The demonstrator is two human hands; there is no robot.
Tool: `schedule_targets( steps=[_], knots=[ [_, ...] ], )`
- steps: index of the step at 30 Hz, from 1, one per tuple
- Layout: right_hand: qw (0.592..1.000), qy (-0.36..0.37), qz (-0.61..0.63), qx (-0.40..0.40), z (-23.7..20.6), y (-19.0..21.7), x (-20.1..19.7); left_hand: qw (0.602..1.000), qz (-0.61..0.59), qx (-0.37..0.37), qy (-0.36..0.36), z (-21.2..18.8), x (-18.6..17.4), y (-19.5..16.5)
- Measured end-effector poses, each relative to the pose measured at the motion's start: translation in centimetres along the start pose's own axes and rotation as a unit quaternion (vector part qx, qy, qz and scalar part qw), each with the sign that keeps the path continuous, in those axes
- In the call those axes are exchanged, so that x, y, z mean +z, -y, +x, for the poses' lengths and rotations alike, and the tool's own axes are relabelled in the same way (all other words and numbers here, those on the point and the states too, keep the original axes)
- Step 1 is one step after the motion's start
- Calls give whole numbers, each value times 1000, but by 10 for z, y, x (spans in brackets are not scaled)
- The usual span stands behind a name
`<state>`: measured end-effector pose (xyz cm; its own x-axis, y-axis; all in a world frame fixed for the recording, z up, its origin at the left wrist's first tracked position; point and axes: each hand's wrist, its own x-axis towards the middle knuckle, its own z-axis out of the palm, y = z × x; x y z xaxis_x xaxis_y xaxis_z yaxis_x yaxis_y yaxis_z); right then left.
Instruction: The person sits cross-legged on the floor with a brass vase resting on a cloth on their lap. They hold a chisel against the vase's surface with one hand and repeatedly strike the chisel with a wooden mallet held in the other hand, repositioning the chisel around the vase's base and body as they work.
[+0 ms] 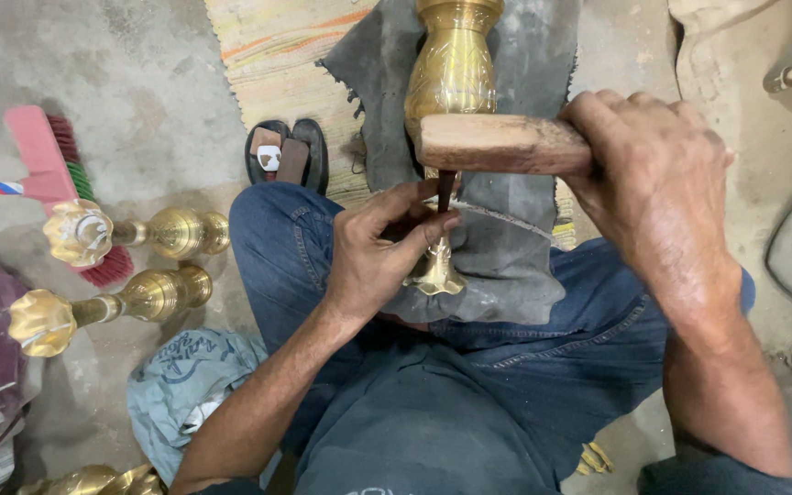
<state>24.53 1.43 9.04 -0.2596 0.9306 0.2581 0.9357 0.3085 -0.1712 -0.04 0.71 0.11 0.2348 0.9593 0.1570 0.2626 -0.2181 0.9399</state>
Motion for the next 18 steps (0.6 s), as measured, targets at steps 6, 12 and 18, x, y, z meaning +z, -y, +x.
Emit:
schedule_targets(
  steps=[6, 12, 18],
  knots=[
    [987, 8, 140, 80, 13, 5, -9, 999, -11, 29, 7, 1, 1, 3],
    [988, 71, 102, 88, 11, 4, -9, 999, 3, -35, 18, 0, -1, -2],
    [998, 39, 54, -10, 7, -2, -2, 1000, 17, 6, 7, 1, -2, -4]
  ],
)
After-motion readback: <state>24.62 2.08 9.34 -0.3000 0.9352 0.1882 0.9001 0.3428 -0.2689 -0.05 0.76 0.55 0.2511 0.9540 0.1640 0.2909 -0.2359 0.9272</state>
